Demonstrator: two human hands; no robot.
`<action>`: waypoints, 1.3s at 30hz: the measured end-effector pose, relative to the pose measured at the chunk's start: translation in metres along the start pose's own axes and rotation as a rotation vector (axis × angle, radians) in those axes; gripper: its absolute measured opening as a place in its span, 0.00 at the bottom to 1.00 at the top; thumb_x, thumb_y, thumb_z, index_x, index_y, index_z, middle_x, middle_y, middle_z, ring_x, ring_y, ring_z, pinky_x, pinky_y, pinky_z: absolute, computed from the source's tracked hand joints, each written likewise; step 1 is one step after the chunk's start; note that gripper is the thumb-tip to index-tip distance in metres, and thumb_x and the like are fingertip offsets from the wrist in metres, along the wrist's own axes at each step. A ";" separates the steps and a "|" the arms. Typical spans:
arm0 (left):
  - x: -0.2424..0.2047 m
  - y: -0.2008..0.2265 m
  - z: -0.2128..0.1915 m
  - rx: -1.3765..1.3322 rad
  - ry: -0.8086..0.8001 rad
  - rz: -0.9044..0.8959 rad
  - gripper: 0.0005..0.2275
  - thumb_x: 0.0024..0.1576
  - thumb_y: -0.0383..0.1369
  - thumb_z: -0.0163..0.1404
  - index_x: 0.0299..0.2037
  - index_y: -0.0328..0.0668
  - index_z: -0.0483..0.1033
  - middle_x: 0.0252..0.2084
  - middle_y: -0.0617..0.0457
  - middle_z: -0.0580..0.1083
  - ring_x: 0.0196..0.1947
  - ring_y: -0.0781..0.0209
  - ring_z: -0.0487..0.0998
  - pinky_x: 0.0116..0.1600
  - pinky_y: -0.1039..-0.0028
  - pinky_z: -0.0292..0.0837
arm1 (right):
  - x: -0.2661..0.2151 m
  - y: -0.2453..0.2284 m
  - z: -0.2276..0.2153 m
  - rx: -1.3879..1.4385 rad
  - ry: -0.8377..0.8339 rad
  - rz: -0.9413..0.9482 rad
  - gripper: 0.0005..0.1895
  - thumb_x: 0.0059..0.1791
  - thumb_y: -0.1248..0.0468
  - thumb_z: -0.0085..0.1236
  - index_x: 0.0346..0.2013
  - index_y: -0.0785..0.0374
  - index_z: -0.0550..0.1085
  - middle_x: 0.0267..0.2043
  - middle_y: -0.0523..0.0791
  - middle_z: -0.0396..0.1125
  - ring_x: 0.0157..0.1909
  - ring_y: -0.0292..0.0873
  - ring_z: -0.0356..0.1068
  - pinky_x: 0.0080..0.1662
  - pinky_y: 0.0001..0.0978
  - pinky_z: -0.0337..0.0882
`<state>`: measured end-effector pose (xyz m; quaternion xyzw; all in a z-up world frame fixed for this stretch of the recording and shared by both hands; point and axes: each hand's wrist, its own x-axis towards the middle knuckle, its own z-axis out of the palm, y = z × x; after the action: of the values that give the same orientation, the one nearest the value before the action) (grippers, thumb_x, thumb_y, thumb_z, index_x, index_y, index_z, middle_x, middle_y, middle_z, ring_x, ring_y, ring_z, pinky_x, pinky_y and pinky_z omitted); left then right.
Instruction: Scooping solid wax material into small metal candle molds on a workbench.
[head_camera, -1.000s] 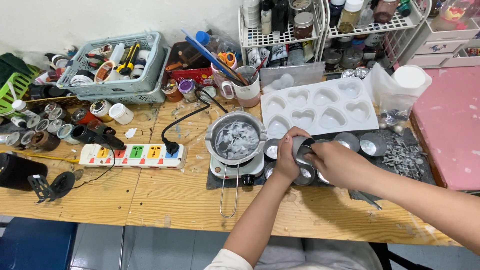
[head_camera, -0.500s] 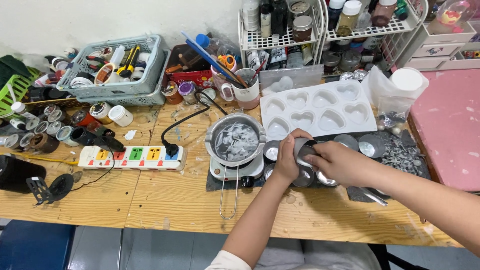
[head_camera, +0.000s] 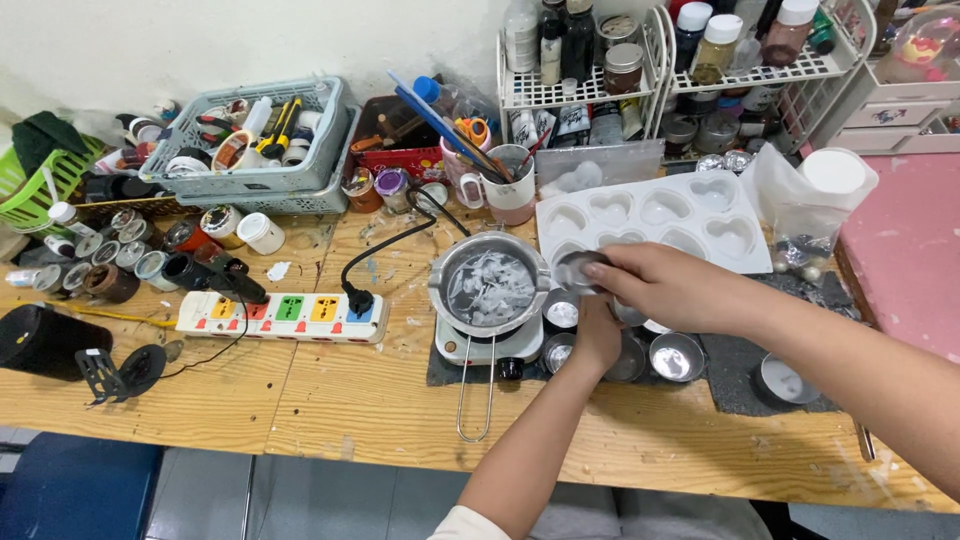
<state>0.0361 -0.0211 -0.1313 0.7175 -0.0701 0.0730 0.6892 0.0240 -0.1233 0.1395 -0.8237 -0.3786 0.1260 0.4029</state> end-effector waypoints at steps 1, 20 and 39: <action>-0.002 0.009 -0.003 0.003 0.003 0.000 0.11 0.67 0.35 0.38 0.48 0.35 0.70 0.55 0.53 0.68 0.49 0.67 0.73 0.42 0.77 0.78 | 0.009 -0.017 0.006 0.002 -0.001 -0.004 0.21 0.59 0.51 0.44 0.33 0.63 0.74 0.21 0.41 0.68 0.21 0.36 0.65 0.25 0.34 0.69; -0.006 0.110 -0.018 -0.672 0.029 -0.294 0.13 0.68 0.40 0.32 0.57 0.48 0.64 0.51 0.60 0.71 0.49 0.72 0.73 0.51 0.77 0.70 | 0.014 -0.087 -0.009 -0.808 0.084 0.105 0.17 0.52 0.48 0.48 0.37 0.57 0.75 0.28 0.49 0.74 0.35 0.57 0.75 0.34 0.52 0.72; -0.013 0.126 -0.022 -0.356 -0.108 0.117 0.23 0.71 0.44 0.25 0.40 0.38 0.71 0.35 0.54 0.71 0.38 0.67 0.70 0.49 0.76 0.67 | -0.068 0.003 0.040 -1.159 0.018 0.209 0.05 0.44 0.69 0.53 0.33 0.63 0.68 0.28 0.47 0.71 0.30 0.46 0.77 0.28 0.34 0.76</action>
<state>-0.0023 -0.0041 -0.0102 0.5818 -0.1603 0.0610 0.7951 -0.0416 -0.1513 0.1054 -0.9435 -0.2993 -0.0694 -0.1244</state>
